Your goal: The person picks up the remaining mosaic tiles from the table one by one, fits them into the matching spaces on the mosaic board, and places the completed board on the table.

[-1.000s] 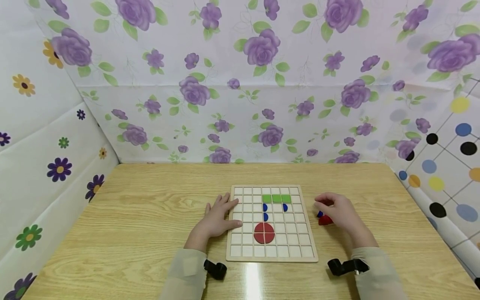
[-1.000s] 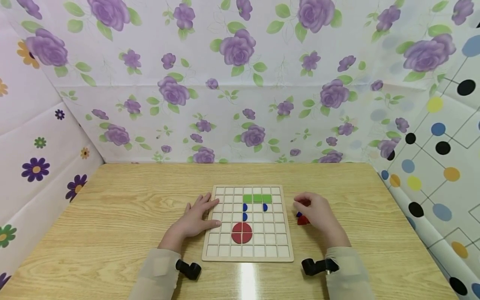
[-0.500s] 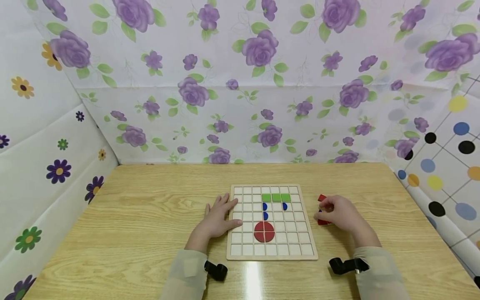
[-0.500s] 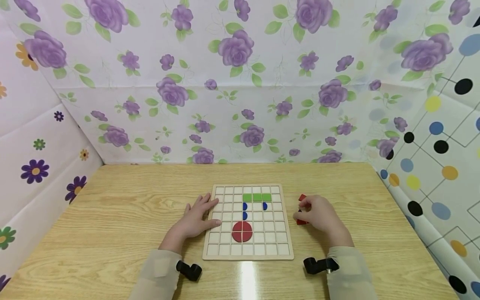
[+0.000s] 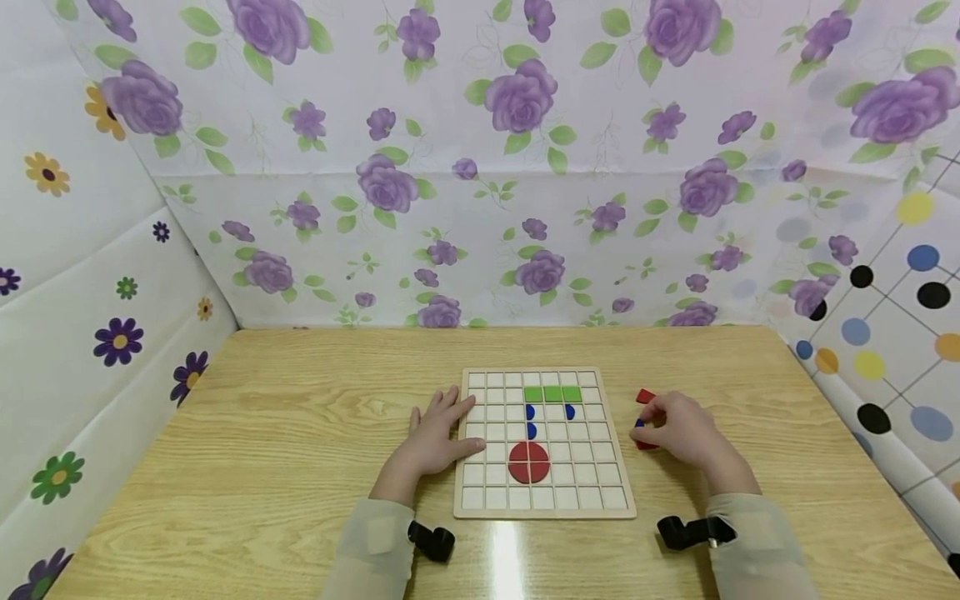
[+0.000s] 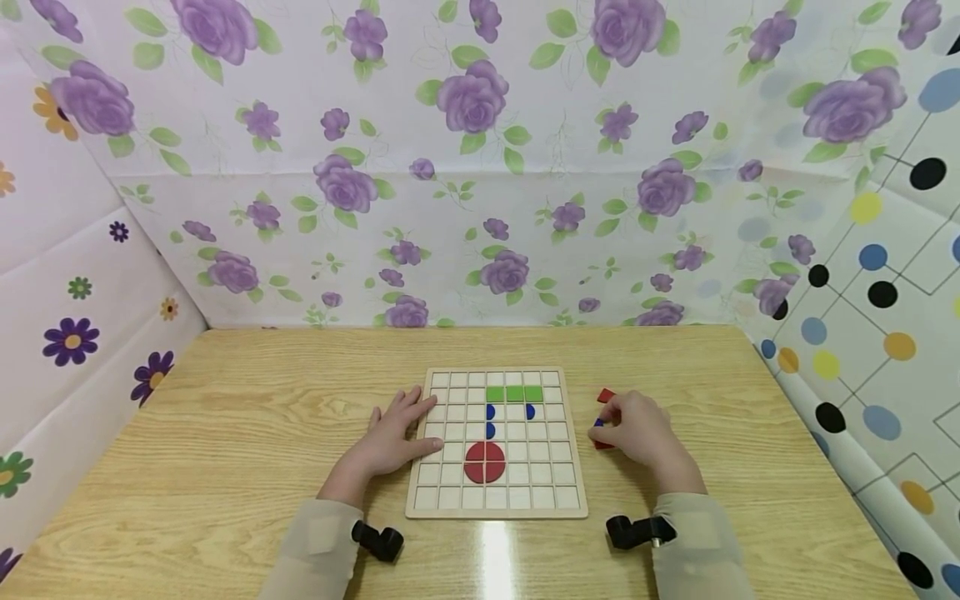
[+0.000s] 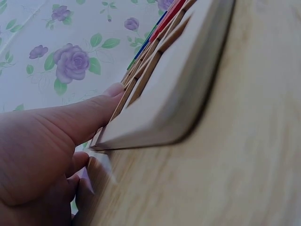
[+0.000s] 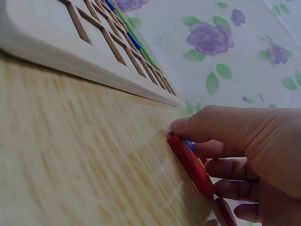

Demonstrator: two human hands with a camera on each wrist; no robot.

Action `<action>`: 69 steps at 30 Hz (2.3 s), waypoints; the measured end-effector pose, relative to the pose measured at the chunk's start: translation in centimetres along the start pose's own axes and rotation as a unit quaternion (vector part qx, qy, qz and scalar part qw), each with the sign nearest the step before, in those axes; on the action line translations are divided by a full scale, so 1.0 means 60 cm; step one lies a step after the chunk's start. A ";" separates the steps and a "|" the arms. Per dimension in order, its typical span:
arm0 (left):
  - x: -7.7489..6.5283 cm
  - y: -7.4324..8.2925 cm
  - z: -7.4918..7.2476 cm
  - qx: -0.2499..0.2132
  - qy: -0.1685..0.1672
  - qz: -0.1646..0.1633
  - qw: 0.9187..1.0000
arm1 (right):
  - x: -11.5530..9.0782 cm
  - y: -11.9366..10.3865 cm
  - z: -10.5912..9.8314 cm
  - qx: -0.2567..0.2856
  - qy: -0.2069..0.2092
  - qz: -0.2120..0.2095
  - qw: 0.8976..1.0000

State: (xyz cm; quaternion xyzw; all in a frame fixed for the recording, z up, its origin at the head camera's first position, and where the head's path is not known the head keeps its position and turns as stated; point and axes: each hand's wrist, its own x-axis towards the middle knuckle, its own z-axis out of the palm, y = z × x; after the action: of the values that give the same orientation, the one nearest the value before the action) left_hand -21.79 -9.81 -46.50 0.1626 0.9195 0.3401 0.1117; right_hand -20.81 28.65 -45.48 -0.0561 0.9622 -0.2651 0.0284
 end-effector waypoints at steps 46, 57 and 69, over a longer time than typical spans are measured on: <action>-0.002 0.003 -0.004 -0.008 0.002 -0.006 1.000 | 0.006 -0.038 0.022 0.048 -0.009 -0.023 0.999; -0.003 0.004 -0.004 -0.007 0.000 -0.006 1.000 | 0.004 -0.048 0.026 0.057 -0.006 -0.029 0.998; -0.003 0.003 -0.004 -0.006 0.001 -0.004 1.000 | 0.004 -0.058 0.031 0.060 -0.004 -0.037 0.998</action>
State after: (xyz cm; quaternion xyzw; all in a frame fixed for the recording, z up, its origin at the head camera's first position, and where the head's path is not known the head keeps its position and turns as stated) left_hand -21.68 -9.89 -46.19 0.1577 0.9180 0.3457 0.1135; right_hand -20.55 24.73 -45.29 -0.0907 0.9418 -0.3226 0.0256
